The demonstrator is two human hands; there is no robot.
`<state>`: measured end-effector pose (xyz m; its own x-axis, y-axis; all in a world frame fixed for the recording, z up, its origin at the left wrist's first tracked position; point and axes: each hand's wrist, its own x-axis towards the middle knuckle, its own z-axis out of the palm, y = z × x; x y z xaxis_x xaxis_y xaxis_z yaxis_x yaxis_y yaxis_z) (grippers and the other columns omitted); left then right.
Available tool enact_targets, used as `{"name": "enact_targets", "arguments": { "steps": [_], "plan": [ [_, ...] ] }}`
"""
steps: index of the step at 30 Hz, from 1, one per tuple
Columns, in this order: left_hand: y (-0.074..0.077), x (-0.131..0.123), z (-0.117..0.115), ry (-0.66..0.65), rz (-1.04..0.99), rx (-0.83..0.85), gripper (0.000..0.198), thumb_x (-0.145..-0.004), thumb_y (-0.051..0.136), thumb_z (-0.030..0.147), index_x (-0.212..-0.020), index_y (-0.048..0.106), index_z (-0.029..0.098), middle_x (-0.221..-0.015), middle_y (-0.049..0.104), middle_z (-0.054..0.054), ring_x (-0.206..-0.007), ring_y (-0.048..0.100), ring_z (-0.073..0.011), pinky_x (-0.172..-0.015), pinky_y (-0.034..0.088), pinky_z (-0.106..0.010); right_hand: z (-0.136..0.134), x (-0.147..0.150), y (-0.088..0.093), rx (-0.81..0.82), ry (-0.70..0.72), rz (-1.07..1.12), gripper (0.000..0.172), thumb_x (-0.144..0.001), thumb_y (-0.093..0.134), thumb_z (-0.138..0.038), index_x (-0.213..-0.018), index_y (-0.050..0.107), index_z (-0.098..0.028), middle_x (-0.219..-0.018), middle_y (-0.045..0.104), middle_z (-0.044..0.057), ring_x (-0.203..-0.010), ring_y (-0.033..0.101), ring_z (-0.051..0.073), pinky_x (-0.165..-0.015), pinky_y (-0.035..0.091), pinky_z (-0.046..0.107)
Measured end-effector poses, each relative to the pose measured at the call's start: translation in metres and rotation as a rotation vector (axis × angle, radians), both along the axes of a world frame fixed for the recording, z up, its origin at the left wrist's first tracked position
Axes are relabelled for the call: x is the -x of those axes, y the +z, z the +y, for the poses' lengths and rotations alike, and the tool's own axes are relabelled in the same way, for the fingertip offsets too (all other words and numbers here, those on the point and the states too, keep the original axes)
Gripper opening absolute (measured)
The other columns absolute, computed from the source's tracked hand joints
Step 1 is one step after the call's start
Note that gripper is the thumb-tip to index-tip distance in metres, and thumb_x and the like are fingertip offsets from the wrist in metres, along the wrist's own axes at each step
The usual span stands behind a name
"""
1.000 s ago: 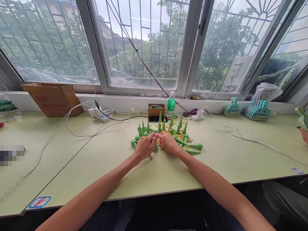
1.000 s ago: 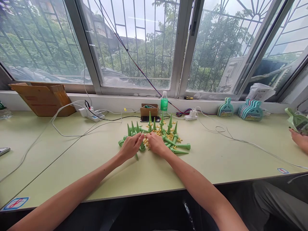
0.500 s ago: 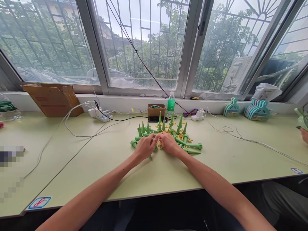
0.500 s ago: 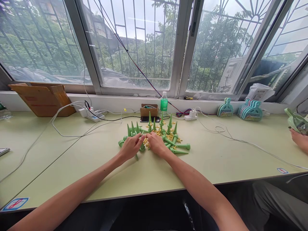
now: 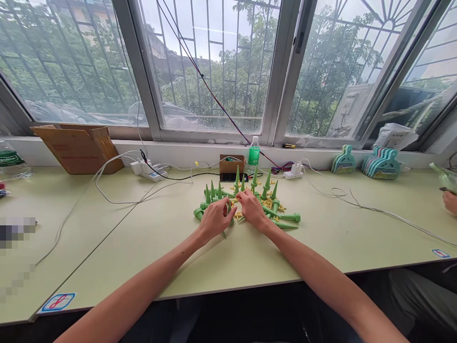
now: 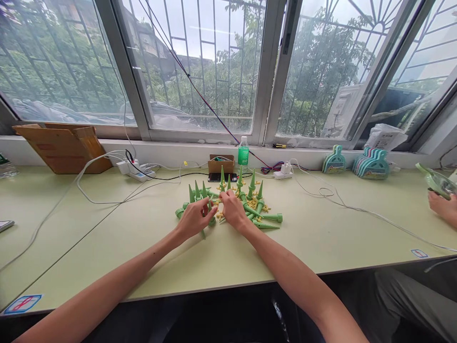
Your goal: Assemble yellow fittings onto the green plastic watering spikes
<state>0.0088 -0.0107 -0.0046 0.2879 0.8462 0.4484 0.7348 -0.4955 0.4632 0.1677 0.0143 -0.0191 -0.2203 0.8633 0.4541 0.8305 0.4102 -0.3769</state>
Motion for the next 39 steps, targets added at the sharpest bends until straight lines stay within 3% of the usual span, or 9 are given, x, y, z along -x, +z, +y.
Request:
{"name": "enact_targets", "arguments": {
  "steps": [11, 19, 39],
  "plan": [
    [-0.006, 0.002, 0.005, -0.049, -0.002, -0.037, 0.014, -0.081, 0.053, 0.033, -0.077, 0.051, 0.020, -0.079, 0.057, -0.002, -0.063, 0.051, -0.0147, -0.060, 0.036, -0.026, 0.001, 0.001, -0.003, -0.057, 0.055, 0.126, 0.025, -0.091, 0.035, -0.009, -0.099, 0.057, -0.017, -0.097, 0.050, 0.006, -0.081, 0.054, 0.014, -0.071, 0.041, 0.023],
    [-0.008, 0.002, 0.007, -0.058, -0.008, 0.004, 0.012, -0.079, 0.054, 0.031, -0.079, 0.051, 0.020, -0.076, 0.059, -0.001, -0.060, 0.050, -0.0145, -0.058, 0.034, -0.026, 0.006, 0.002, -0.009, -0.058, 0.144, 0.220, 0.024, -0.091, 0.036, -0.010, -0.096, 0.059, -0.015, -0.098, 0.048, 0.006, -0.073, 0.050, 0.011, -0.067, 0.043, 0.021],
    [-0.012, 0.002, 0.010, -0.148, -0.068, 0.065, 0.012, -0.076, 0.054, 0.028, -0.069, 0.050, 0.019, -0.065, 0.056, 0.002, -0.057, 0.047, -0.0124, -0.058, 0.035, -0.025, 0.007, 0.003, -0.010, -0.178, 0.227, 0.318, 0.022, -0.089, 0.041, -0.010, -0.093, 0.062, -0.016, -0.092, 0.055, 0.008, -0.083, 0.056, 0.017, -0.076, 0.045, 0.030]
  ]
}}
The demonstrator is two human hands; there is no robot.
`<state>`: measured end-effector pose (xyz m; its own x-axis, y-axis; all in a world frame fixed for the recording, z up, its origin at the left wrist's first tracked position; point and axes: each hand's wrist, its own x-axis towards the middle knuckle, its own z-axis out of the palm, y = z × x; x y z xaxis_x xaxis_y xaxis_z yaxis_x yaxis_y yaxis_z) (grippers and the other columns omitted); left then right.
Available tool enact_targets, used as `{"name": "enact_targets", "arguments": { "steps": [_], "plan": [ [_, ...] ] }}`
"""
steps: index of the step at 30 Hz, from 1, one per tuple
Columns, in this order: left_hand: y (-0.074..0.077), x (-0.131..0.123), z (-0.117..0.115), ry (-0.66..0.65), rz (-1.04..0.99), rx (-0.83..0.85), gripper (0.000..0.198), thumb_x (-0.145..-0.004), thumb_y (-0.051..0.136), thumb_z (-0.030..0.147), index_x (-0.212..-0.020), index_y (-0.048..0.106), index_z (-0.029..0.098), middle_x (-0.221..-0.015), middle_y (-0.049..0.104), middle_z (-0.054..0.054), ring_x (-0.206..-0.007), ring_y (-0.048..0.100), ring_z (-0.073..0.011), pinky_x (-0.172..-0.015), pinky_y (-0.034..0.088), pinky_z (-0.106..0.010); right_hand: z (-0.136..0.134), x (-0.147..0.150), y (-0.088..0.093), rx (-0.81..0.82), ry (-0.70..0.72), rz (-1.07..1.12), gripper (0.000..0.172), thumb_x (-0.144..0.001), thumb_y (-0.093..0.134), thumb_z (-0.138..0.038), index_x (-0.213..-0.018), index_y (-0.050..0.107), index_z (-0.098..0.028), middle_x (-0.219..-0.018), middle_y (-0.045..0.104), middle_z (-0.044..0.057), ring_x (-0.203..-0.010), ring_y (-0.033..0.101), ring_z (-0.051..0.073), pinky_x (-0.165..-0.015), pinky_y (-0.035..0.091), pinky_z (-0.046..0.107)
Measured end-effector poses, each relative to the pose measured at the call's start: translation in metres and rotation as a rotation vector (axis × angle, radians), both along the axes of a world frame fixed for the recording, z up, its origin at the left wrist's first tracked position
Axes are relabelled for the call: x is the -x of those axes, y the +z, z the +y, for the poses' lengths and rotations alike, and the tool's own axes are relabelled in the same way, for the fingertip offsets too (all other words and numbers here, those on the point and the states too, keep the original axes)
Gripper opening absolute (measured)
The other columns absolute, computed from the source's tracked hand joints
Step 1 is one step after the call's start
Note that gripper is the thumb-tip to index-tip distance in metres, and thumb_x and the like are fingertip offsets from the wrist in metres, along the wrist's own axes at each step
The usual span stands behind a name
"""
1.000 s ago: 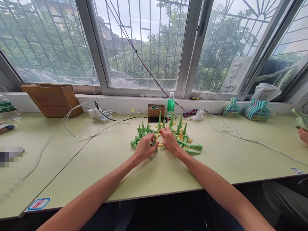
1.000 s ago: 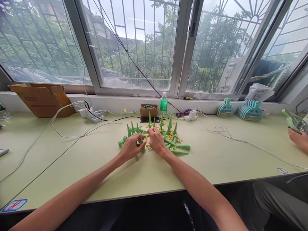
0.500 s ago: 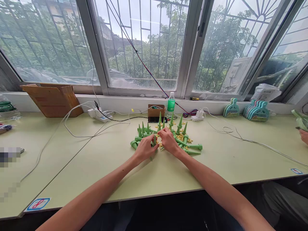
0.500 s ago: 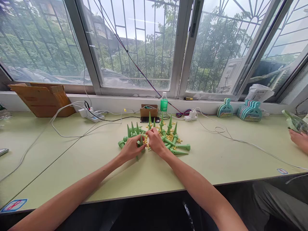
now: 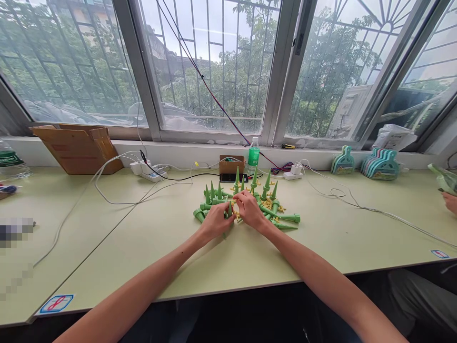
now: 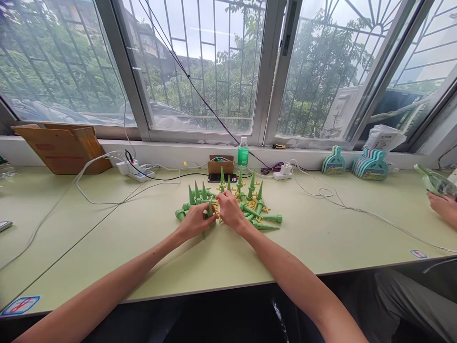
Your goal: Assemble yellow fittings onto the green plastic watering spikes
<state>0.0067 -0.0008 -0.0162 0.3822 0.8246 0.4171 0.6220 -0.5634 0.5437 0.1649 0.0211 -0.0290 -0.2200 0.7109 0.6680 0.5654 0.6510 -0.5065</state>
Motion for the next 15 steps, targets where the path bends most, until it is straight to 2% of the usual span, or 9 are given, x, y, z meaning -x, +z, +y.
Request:
{"name": "enact_targets", "arguments": {
  "steps": [9, 15],
  "plan": [
    [0.0025, -0.0008, -0.0005, 0.009, 0.000, 0.005, 0.012, -0.076, 0.054, 0.025, -0.068, 0.056, 0.017, -0.067, 0.061, 0.000, -0.057, 0.049, -0.0125, -0.061, 0.038, -0.026, -0.0001, 0.0007, 0.0008, -0.004, -0.002, 0.017, 0.021, -0.091, 0.042, -0.012, -0.093, 0.063, -0.015, -0.091, 0.060, 0.009, -0.083, 0.058, 0.018, -0.076, 0.046, 0.030],
    [0.0057, -0.0013, -0.0019, 0.045, -0.072, 0.071, 0.018, -0.079, 0.053, 0.031, -0.068, 0.058, 0.017, -0.066, 0.061, 0.000, -0.050, 0.048, -0.0101, -0.055, 0.038, -0.024, -0.0017, 0.0013, 0.0029, -0.024, 0.015, 0.034, 0.020, -0.092, 0.042, -0.014, -0.091, 0.062, -0.016, -0.089, 0.062, 0.008, -0.081, 0.058, 0.017, -0.075, 0.045, 0.029]
  ]
}}
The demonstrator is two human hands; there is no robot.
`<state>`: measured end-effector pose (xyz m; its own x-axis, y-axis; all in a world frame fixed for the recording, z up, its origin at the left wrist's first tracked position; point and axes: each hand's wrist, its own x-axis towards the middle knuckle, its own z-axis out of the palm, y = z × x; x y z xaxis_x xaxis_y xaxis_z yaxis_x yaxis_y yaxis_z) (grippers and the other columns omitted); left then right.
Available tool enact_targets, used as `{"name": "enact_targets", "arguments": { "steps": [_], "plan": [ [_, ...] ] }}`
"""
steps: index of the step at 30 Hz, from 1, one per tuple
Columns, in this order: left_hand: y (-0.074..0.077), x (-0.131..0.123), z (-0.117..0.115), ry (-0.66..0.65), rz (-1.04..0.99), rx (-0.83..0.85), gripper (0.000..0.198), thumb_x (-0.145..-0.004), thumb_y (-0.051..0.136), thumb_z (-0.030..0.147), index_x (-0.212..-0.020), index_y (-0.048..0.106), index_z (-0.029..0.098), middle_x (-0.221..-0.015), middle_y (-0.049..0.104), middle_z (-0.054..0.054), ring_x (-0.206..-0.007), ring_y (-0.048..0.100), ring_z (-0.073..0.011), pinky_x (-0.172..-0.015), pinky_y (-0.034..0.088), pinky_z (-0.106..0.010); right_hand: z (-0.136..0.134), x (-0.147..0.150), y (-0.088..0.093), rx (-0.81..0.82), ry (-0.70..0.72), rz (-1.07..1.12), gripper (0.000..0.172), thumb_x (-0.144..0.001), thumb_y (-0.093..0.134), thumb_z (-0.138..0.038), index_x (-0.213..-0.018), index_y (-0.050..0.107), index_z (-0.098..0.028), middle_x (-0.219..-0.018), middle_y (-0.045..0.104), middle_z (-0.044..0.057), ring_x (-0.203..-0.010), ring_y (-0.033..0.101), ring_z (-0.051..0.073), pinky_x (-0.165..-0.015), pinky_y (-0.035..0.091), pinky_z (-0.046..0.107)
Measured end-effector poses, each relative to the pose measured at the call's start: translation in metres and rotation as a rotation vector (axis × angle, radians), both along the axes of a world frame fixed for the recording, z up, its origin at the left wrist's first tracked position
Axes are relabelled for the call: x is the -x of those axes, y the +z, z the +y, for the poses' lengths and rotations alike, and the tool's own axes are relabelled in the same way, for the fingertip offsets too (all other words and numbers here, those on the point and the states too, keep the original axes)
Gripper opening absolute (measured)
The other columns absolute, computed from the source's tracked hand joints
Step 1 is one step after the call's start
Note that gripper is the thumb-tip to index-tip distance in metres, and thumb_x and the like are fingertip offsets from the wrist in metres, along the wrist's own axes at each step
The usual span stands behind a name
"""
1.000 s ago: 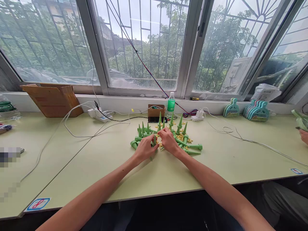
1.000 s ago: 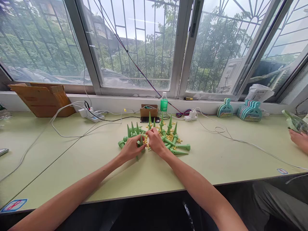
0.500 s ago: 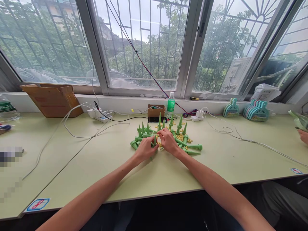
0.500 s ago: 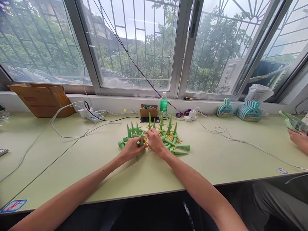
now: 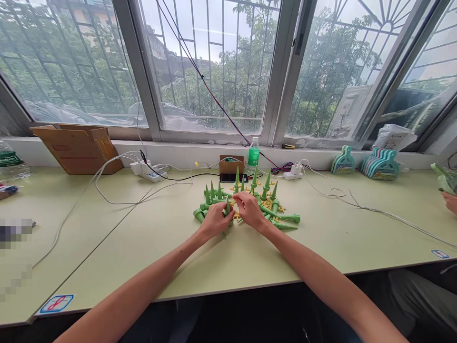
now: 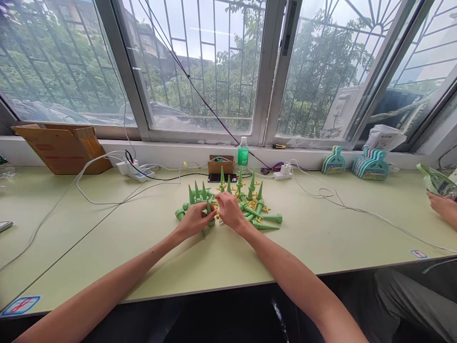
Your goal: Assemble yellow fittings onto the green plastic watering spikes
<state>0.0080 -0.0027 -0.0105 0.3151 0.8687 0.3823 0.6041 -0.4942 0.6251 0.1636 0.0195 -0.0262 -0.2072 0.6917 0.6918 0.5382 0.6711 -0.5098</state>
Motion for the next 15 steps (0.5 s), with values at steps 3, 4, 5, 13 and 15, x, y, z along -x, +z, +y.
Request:
{"name": "enact_targets", "arguments": {
  "steps": [3, 4, 5, 13, 15],
  "plan": [
    [-0.0003, 0.0009, 0.0013, 0.024, -0.035, 0.033, 0.021, -0.079, 0.053, 0.036, -0.071, 0.060, 0.017, -0.064, 0.060, 0.000, -0.048, 0.048, -0.0099, -0.051, 0.038, -0.023, -0.0016, 0.0008, 0.0015, -0.015, 0.017, 0.019, 0.019, -0.092, 0.043, -0.015, -0.091, 0.062, -0.016, -0.088, 0.062, 0.008, -0.080, 0.058, 0.017, -0.073, 0.045, 0.028],
    [-0.0006, 0.0014, 0.0020, 0.029, -0.050, 0.045, 0.022, -0.079, 0.053, 0.037, -0.072, 0.060, 0.017, -0.064, 0.060, 0.000, -0.048, 0.048, -0.0100, -0.050, 0.038, -0.023, -0.0022, 0.0011, 0.0022, -0.021, 0.023, 0.028, 0.019, -0.092, 0.043, -0.015, -0.091, 0.062, -0.016, -0.088, 0.062, 0.007, -0.079, 0.058, 0.017, -0.073, 0.045, 0.028],
    [-0.0010, 0.0019, 0.0028, 0.033, -0.068, 0.057, 0.023, -0.079, 0.053, 0.038, -0.073, 0.061, 0.017, -0.064, 0.060, 0.000, -0.048, 0.049, -0.0101, -0.049, 0.038, -0.023, -0.0028, 0.0014, 0.0028, -0.026, 0.030, 0.035, 0.019, -0.092, 0.043, -0.015, -0.091, 0.062, -0.016, -0.088, 0.062, 0.007, -0.079, 0.058, 0.016, -0.073, 0.045, 0.027],
    [0.0002, 0.0024, 0.0055, 0.028, -0.249, 0.127, 0.025, -0.078, 0.055, 0.042, -0.079, 0.061, 0.017, -0.059, 0.057, 0.002, -0.045, 0.047, -0.0095, -0.045, 0.040, -0.022, -0.0061, 0.0034, 0.0057, -0.032, 0.050, 0.051, 0.019, -0.092, 0.044, -0.017, -0.091, 0.062, -0.017, -0.088, 0.064, 0.007, -0.079, 0.058, 0.016, -0.073, 0.045, 0.027],
    [0.0012, 0.0019, 0.0051, 0.025, -0.288, 0.135, 0.026, -0.078, 0.055, 0.042, -0.077, 0.060, 0.016, -0.057, 0.055, 0.002, -0.044, 0.046, -0.0086, -0.044, 0.041, -0.021, -0.0067, 0.0036, 0.0057, -0.027, 0.054, 0.053, 0.019, -0.092, 0.044, -0.017, -0.092, 0.063, -0.017, -0.088, 0.064, 0.006, -0.080, 0.058, 0.016, -0.073, 0.045, 0.026]
  ]
}}
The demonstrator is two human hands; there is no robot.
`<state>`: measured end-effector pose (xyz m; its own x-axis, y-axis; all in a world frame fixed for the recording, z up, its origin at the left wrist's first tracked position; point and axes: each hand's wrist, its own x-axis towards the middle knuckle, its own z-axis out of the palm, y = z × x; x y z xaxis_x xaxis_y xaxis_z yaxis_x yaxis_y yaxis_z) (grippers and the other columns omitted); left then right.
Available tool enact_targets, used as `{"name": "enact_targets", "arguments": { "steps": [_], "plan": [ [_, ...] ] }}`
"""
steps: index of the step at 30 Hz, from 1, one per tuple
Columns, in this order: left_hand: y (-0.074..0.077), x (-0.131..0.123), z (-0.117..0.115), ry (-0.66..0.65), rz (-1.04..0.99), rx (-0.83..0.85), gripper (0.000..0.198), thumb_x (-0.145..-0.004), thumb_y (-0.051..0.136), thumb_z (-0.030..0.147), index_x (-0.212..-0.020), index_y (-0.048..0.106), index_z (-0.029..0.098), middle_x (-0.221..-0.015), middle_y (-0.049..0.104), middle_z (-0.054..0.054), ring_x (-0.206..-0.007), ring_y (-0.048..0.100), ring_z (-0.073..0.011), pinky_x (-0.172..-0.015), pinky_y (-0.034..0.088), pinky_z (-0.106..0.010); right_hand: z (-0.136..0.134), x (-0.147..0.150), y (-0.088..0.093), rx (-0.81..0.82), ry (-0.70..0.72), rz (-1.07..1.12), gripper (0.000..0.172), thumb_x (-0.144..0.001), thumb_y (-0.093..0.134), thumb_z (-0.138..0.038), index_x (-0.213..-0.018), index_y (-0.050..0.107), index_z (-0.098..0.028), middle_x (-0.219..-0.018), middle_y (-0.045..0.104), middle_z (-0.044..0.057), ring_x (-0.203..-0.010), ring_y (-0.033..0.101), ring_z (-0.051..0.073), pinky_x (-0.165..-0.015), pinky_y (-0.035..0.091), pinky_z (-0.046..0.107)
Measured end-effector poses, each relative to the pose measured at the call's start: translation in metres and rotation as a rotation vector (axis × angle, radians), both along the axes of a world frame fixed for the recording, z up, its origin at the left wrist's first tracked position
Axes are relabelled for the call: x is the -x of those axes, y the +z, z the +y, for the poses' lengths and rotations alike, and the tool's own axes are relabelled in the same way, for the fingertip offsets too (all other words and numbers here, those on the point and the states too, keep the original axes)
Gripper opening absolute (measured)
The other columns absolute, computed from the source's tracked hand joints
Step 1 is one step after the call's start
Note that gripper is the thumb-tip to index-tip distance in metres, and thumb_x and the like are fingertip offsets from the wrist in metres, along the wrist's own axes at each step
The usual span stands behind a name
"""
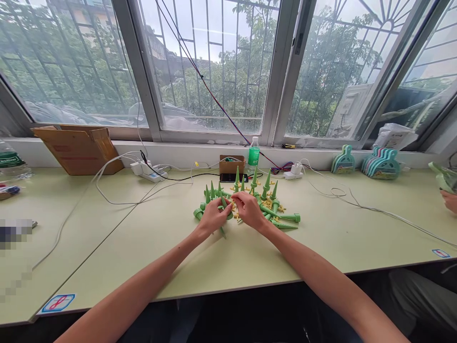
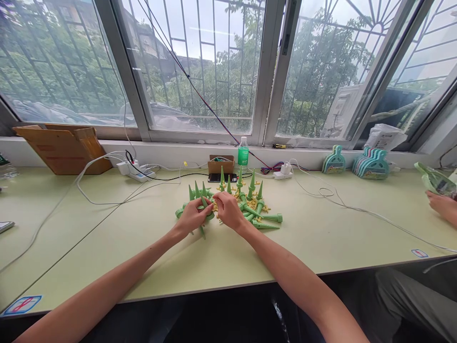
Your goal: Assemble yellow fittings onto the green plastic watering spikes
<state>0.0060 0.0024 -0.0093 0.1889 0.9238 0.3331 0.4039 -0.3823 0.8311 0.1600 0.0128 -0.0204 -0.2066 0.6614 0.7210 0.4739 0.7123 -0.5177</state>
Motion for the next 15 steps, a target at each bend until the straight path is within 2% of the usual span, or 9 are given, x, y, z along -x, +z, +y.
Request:
{"name": "enact_targets", "arguments": {
  "steps": [15],
  "plan": [
    [0.0006, -0.0007, -0.0022, 0.005, -0.176, 0.088, 0.027, -0.079, 0.057, 0.044, -0.079, 0.053, 0.017, -0.064, 0.057, 0.001, -0.036, 0.041, -0.0049, -0.034, 0.033, -0.019, -0.0018, 0.0009, 0.0005, 0.020, 0.011, 0.000, 0.019, -0.093, 0.044, -0.021, -0.092, 0.063, -0.018, -0.086, 0.063, 0.006, -0.077, 0.057, 0.015, -0.070, 0.045, 0.026]
  ]
}}
